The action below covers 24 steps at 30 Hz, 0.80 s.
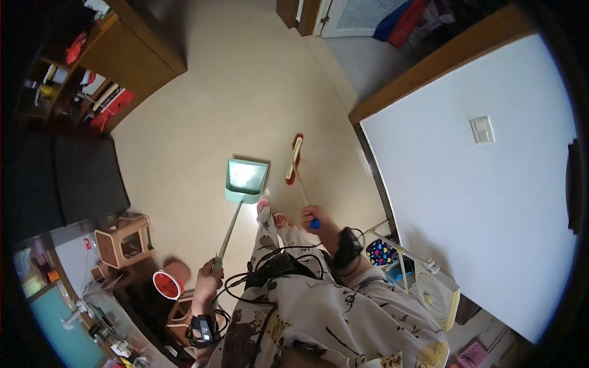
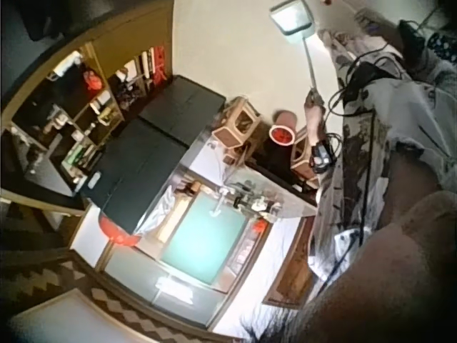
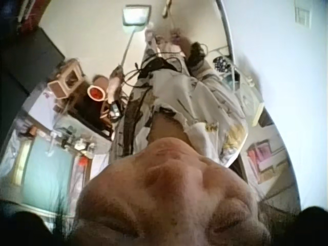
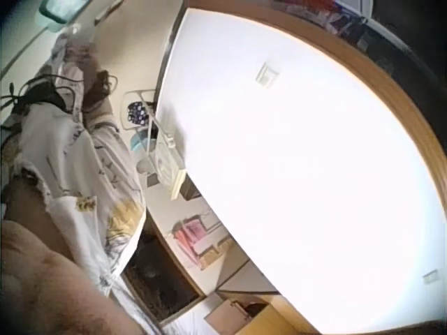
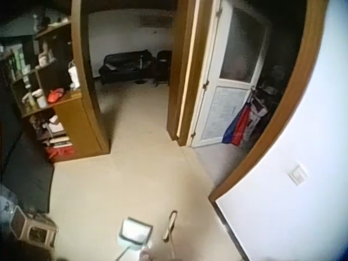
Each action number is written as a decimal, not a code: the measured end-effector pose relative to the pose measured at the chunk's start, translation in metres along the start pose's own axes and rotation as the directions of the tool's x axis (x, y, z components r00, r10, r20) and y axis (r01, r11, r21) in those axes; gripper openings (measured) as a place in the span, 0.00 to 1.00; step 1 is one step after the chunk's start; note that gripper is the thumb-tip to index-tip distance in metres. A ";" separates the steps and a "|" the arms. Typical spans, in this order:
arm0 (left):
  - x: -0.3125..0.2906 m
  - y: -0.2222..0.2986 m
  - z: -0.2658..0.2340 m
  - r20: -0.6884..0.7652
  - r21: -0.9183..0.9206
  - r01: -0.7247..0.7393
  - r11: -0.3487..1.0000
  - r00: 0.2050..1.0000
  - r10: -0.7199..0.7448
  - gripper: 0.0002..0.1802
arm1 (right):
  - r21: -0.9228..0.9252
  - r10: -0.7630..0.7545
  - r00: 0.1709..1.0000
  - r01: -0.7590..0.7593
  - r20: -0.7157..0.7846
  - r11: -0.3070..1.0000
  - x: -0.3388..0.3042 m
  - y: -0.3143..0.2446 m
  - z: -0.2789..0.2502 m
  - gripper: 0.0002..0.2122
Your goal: The person is sweeping the floor of a bedroom and a dining area using a broom and a dustpan.
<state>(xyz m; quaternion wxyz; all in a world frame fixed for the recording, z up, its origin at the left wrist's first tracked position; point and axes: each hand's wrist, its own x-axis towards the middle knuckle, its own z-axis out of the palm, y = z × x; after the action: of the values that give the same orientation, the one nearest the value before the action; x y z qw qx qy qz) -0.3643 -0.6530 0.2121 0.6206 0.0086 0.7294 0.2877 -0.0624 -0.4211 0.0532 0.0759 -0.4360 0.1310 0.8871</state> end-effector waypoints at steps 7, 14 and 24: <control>0.067 0.014 -0.014 0.056 0.253 -0.049 0.966 0.998 0.036 0.22 | -0.351 -0.334 0.817 0.174 -0.470 0.920 -0.070 -0.056 0.026 0.05; 0.109 0.073 0.000 0.074 0.395 -0.073 0.916 0.996 0.048 0.22 | -0.916 -0.512 0.841 0.054 -0.173 0.399 0.033 -0.181 -0.095 0.09; 0.192 0.142 -0.004 0.086 0.320 0.115 0.940 0.985 -0.150 0.19 | -0.723 -0.204 0.967 0.032 -0.152 0.690 0.075 -0.059 0.076 0.10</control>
<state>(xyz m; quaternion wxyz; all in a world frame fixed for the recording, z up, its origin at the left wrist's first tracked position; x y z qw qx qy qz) -0.4607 -0.4653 0.1008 0.6681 0.0736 0.7299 0.1247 -0.1501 -0.3412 0.0286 -0.0571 -0.5339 -0.2445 0.8074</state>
